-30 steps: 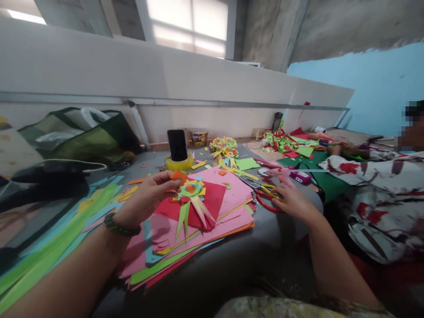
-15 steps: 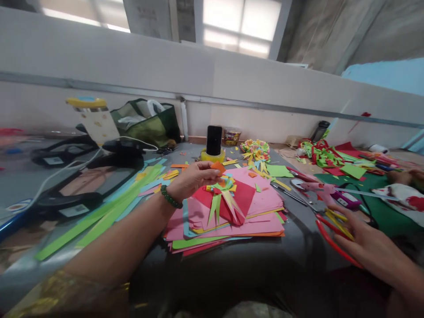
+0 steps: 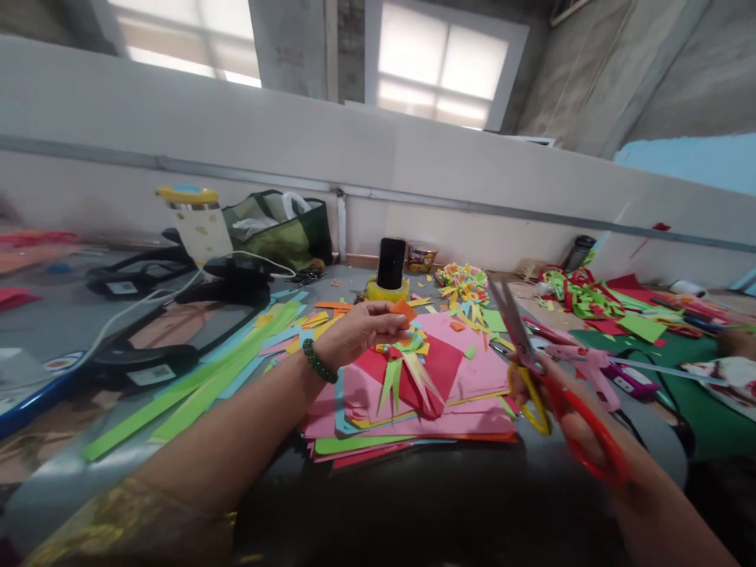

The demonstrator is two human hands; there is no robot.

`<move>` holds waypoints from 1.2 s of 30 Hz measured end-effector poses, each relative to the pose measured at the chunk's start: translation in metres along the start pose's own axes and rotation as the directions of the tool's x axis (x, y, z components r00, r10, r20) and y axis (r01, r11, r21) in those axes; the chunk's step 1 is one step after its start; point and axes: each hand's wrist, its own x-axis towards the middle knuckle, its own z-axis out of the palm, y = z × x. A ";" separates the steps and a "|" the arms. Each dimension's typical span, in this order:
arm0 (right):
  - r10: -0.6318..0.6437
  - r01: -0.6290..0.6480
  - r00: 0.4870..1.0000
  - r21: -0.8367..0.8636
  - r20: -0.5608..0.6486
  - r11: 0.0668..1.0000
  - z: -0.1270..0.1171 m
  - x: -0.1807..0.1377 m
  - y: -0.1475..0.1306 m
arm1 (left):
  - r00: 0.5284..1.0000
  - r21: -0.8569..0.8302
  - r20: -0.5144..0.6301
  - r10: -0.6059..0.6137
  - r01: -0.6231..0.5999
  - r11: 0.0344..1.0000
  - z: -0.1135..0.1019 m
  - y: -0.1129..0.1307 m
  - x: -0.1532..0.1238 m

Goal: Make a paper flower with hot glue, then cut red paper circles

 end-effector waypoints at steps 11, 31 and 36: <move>0.120 -0.086 0.944 -0.121 0.309 0.989 0.024 0.033 -0.044 | 0.999 -0.068 0.050 -0.019 0.023 0.997 0.006 0.001 -0.005; 0.181 -0.139 0.950 -0.176 0.256 0.975 0.033 0.039 -0.049 | 0.991 0.059 0.131 -0.042 0.034 0.998 0.007 -0.004 -0.005; 0.221 -0.179 0.940 -0.178 0.258 0.968 0.032 0.042 -0.055 | 0.987 0.053 0.158 -0.034 0.026 0.998 0.006 -0.005 -0.004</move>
